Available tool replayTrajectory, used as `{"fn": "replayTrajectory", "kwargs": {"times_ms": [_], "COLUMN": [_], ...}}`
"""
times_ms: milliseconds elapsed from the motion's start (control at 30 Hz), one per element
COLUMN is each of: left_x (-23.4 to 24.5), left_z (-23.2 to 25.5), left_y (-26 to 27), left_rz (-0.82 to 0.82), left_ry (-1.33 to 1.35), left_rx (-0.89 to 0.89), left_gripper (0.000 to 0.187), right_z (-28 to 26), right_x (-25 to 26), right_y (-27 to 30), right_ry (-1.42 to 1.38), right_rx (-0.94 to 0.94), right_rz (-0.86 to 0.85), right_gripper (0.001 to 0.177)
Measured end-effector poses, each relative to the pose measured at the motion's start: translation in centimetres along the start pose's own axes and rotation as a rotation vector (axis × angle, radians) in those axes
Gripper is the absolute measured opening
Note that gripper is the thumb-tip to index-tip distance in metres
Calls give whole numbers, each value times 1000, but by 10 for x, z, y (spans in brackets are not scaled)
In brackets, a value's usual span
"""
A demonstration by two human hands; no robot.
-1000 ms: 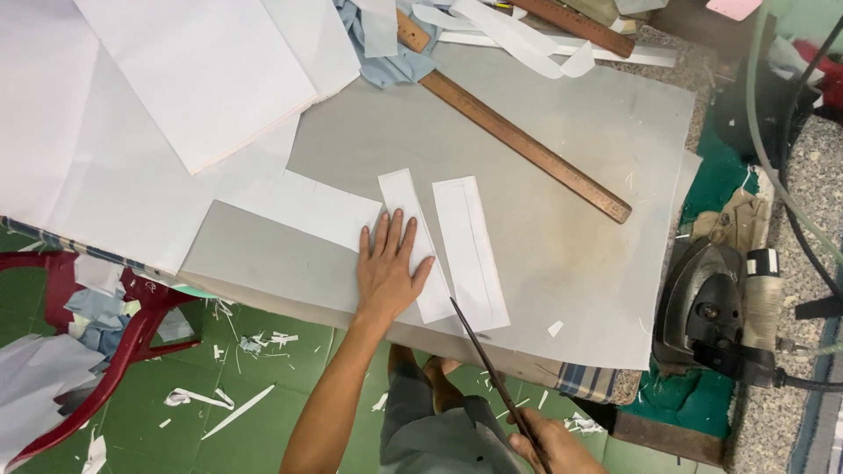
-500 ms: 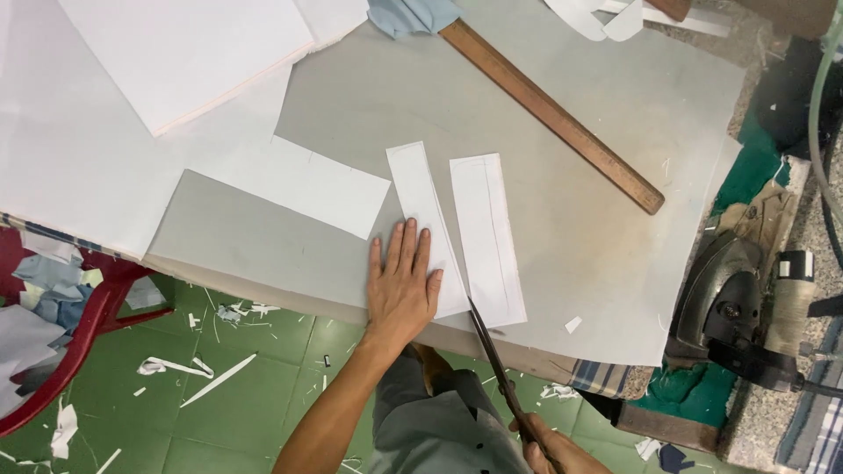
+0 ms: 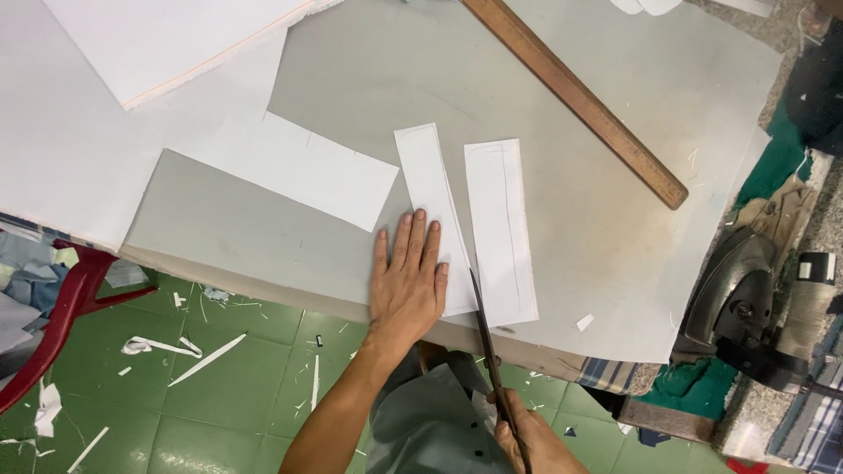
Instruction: The person uses a ruler and pencil to mark lines on a sheet of white paper. They then use scissors to cut the paper along the marked lines into several strips. The person continues to trim and cut the paper strips into smaller pieces.
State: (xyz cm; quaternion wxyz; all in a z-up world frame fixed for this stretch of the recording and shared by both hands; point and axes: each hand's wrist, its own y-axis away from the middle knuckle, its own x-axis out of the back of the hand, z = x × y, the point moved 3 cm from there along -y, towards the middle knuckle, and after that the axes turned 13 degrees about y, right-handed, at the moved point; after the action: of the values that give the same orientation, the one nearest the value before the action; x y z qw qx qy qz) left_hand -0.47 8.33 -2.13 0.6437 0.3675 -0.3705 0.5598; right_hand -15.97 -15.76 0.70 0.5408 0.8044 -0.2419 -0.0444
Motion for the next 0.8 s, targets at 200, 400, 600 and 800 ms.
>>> {"fn": "replayTrajectory", "kwargs": {"times_ms": [200,400,600,800], "left_x": [0,-1,-6,-1], "left_z": [0,0,-1,1], "left_y": [-1,0,0,0], "left_rz": [-4,0,-30,-8], "left_ry": [6,-8,-19,14], "left_rx": [6,-4,20,5], "left_gripper": [61,60,61,60], "right_z": [-7,-9,-11,-5], "right_x": [3,6,7,4], "right_y": [1,2,5,3], "right_ry": [-3,-33,18,66], "right_rx": [11,-65,-1,47], "right_rz": [-6,-13,38,50], "right_gripper": [73,78,68,50]}}
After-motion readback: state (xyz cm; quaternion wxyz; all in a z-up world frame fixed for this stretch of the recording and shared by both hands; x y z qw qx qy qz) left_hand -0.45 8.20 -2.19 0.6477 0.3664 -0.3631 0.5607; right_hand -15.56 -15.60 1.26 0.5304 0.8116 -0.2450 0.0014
